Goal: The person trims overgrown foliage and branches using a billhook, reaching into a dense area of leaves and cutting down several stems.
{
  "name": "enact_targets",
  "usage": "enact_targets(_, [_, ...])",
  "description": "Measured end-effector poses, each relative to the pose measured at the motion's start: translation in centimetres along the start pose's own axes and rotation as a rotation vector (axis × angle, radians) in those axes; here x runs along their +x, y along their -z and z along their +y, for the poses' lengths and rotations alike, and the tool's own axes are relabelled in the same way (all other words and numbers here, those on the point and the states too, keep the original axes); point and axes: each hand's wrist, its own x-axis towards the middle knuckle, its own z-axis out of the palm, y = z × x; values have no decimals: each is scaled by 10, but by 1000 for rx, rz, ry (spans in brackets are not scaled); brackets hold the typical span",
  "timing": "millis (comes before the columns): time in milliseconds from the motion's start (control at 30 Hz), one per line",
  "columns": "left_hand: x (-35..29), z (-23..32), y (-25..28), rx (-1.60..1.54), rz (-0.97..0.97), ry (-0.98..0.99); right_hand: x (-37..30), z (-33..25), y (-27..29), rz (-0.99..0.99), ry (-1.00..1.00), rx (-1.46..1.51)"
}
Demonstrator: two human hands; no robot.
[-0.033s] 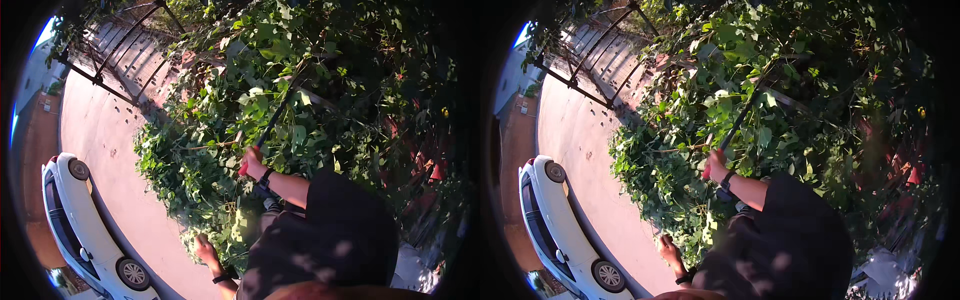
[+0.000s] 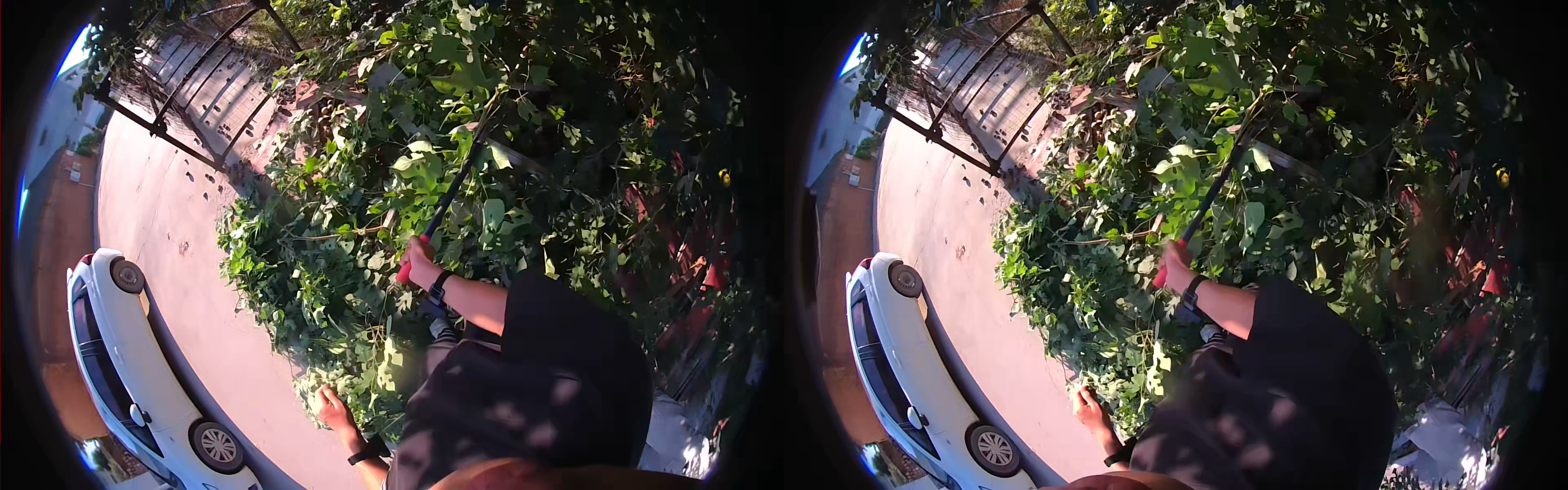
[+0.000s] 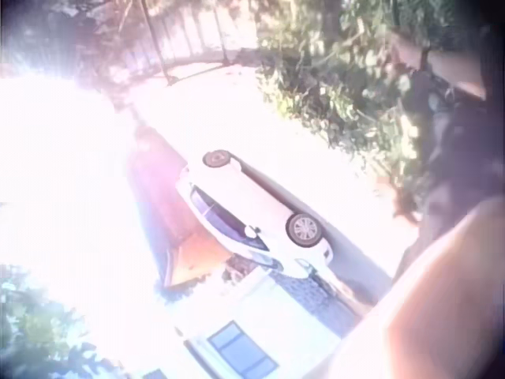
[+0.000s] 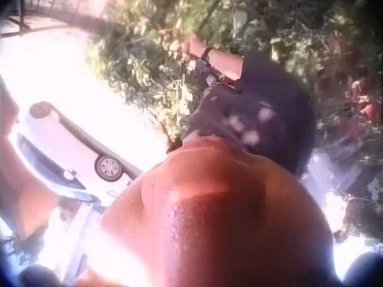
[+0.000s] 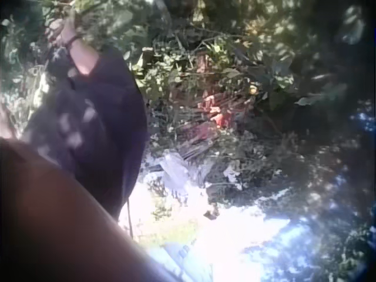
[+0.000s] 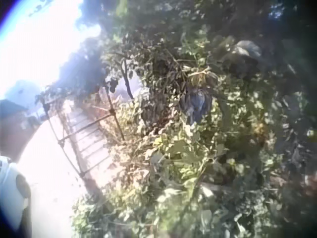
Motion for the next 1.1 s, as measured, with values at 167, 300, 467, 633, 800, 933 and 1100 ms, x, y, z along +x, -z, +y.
enact_targets(167, [-15, -49, -3, -49, -76, 118, -8, -35, 88, 20, 61, -146])
enact_targets(300, [35, 16, -31, -72, -214, -161, 36, -126, 133, 103, 258, -180])
enact_targets(467, [93, 97, -51, -89, -237, -329, 56, -280, 121, 143, 555, -68])
enact_targets(633, [110, 132, -92, -26, -322, -339, 64, -404, 145, 248, 679, -298])
enact_targets(800, [132, 178, -145, 70, -491, -413, 69, -508, 128, 469, 857, -1171])
enact_targets(933, [165, 239, -182, 2, -574, -446, 55, -587, 54, 514, 1257, -1641])
enact_targets(1100, [185, 306, -189, 7, -666, -507, 38, -631, -94, 182, 1740, -2014])
